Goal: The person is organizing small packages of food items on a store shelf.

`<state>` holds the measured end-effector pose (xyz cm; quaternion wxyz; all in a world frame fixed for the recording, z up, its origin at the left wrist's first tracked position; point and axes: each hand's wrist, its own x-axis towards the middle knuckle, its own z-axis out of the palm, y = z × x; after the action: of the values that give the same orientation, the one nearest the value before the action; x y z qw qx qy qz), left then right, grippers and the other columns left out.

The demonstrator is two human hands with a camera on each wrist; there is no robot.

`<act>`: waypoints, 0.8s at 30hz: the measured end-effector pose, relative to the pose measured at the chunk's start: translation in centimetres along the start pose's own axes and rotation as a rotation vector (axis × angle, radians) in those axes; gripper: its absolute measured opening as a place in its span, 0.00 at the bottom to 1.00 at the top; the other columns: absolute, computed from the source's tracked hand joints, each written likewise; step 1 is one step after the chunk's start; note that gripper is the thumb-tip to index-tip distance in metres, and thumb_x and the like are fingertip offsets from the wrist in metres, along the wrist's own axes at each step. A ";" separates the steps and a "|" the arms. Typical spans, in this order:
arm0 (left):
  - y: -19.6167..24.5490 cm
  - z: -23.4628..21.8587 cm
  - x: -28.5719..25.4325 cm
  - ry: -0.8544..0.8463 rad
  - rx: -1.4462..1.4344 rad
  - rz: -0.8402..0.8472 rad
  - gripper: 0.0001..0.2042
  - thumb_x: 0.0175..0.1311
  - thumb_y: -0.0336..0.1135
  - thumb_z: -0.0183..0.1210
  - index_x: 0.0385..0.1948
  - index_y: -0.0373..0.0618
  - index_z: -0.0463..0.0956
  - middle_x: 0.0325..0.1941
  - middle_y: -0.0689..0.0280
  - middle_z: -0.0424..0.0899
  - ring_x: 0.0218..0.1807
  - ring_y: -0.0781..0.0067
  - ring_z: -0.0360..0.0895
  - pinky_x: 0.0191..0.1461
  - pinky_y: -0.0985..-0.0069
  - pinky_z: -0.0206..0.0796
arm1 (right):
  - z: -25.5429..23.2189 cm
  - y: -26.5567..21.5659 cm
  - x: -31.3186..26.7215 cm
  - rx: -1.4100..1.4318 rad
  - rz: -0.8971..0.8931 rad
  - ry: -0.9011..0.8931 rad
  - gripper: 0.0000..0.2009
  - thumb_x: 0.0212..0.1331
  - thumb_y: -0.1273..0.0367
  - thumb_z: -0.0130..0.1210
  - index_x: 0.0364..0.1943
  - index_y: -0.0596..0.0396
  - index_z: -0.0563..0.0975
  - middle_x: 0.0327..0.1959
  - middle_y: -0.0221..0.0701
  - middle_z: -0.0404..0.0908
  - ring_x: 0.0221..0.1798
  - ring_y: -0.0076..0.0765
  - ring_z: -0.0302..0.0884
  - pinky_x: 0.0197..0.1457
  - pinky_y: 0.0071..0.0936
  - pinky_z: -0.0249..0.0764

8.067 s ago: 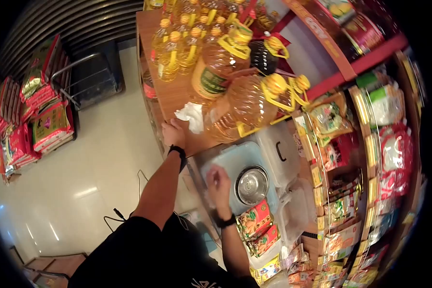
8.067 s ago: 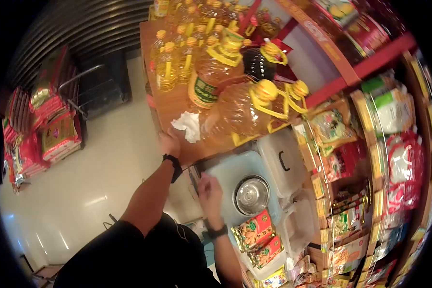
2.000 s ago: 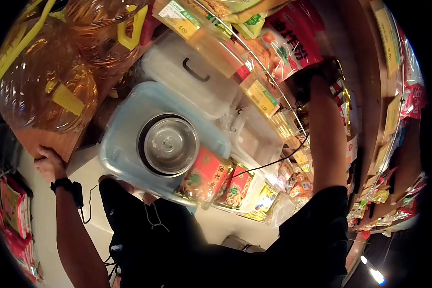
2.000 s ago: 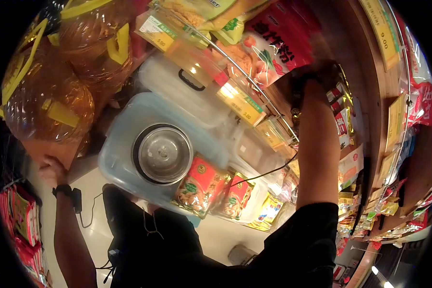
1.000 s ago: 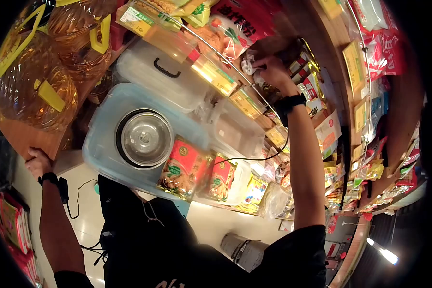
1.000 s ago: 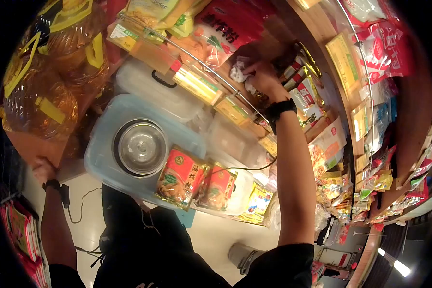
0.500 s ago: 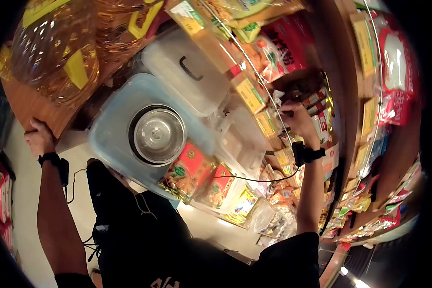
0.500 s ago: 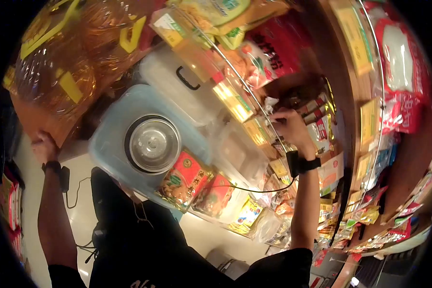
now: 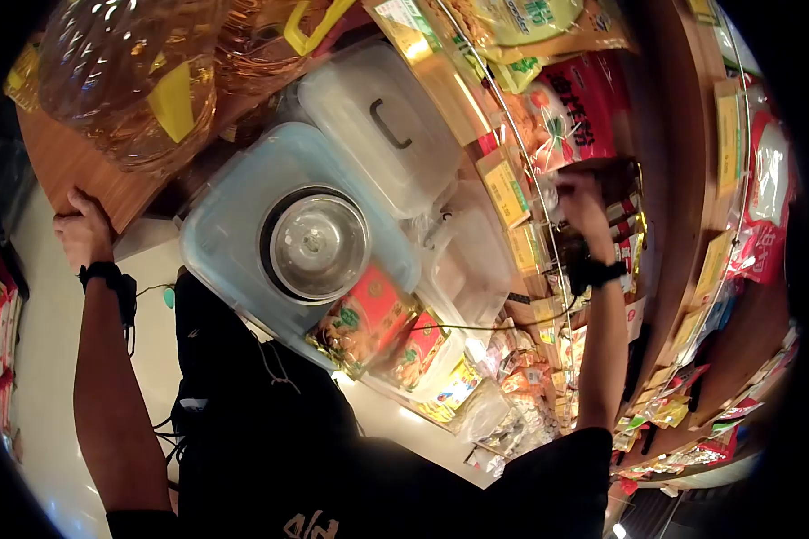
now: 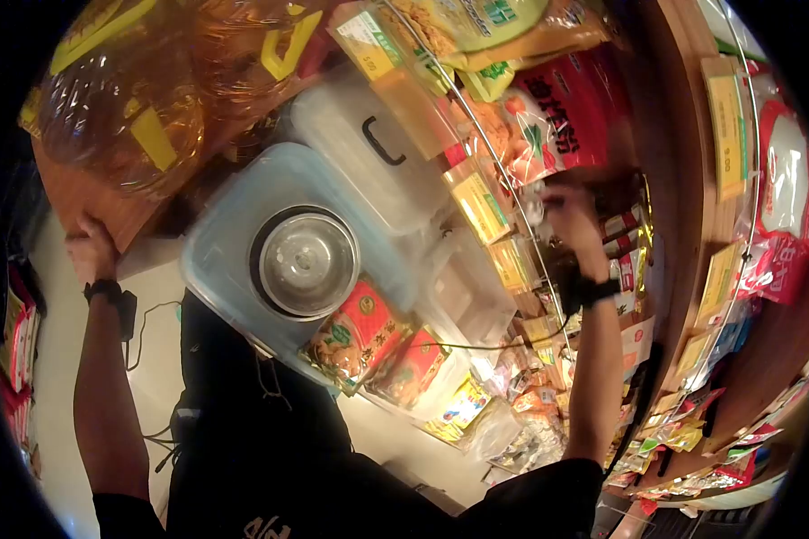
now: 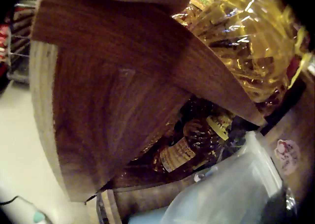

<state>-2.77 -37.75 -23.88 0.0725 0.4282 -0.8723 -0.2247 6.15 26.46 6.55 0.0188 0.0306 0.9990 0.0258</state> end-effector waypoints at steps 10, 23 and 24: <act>-2.0 1.2 2.2 -0.082 0.040 0.030 0.43 0.60 0.70 0.38 0.55 0.29 0.64 0.57 0.41 0.72 0.60 0.44 0.70 0.61 0.56 0.62 | 1.6 7.9 7.6 -0.446 0.010 0.147 0.10 0.54 0.72 0.57 0.40 0.60 0.79 0.34 0.43 0.82 0.37 0.33 0.79 0.42 0.32 0.73; -3.0 3.3 3.3 0.236 0.029 0.157 0.40 0.57 0.68 0.45 0.34 0.26 0.80 0.35 0.39 0.82 0.42 0.44 0.82 0.43 0.57 0.72 | 3.7 8.3 12.1 -0.612 0.001 -0.039 0.10 0.56 0.72 0.54 0.42 0.59 0.79 0.36 0.43 0.81 0.38 0.37 0.79 0.43 0.33 0.73; -2.6 2.9 2.8 0.211 0.041 0.148 0.40 0.57 0.68 0.44 0.33 0.26 0.80 0.36 0.39 0.82 0.43 0.44 0.81 0.45 0.57 0.72 | 3.8 8.2 11.9 -0.619 0.001 -0.045 0.11 0.56 0.72 0.54 0.42 0.59 0.78 0.36 0.43 0.81 0.38 0.37 0.78 0.43 0.33 0.73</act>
<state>-3.59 -40.37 -27.77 0.1715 0.3852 -0.8935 -0.1544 -5.10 35.61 2.73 0.0495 0.0246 0.9429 0.3283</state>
